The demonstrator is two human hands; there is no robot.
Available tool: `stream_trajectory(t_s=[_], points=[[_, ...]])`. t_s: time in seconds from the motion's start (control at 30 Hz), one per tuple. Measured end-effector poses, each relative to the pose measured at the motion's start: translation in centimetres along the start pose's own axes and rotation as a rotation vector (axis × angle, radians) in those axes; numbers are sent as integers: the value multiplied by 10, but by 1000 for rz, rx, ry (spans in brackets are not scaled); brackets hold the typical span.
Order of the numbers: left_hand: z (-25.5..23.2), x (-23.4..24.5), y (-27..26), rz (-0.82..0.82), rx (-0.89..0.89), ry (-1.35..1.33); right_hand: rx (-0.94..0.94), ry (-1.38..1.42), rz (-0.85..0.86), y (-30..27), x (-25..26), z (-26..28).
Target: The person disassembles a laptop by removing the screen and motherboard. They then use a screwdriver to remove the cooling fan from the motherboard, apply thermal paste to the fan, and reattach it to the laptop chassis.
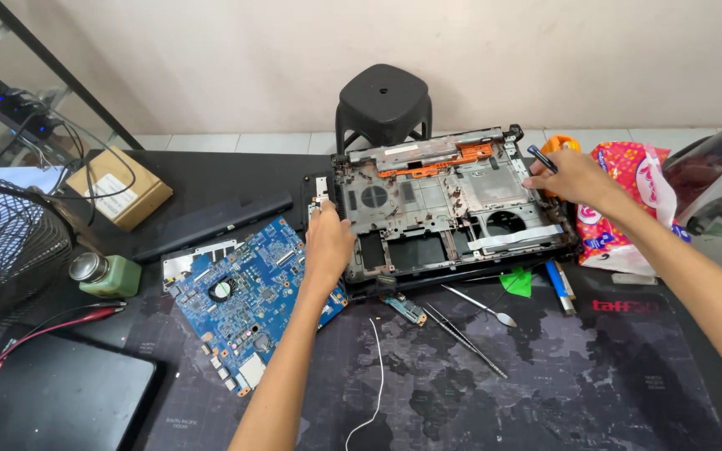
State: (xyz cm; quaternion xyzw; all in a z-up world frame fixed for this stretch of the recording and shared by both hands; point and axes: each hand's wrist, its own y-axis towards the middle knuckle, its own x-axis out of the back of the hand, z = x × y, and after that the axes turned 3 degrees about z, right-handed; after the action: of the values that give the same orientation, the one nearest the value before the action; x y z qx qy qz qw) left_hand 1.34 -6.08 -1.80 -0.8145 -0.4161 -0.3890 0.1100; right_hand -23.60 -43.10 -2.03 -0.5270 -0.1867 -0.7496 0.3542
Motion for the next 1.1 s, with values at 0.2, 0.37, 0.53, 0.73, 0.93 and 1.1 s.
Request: stream_trajectory(t_s=[0.2, 0.37, 0.53, 0.73, 0.93, 1.1], points=[[5, 1, -11, 70, -12, 48, -77, -91, 65, -17, 10, 24], [21, -3, -12, 46, -97, 34, 13, -122, 69, -19, 8, 13], [31, 27, -24, -35, -226, -75, 132, -144, -184, -48, 24, 39], [28, 128, -98, -277, -144, -84, 255, 496, -183, -136, 33, 110], [71, 156, -149, -385, 225, 390, 42, 347, 422, -255, -42, 193], [93, 146, -160, -291, 253, 114, 60, -260, 376, -283, -49, 209]])
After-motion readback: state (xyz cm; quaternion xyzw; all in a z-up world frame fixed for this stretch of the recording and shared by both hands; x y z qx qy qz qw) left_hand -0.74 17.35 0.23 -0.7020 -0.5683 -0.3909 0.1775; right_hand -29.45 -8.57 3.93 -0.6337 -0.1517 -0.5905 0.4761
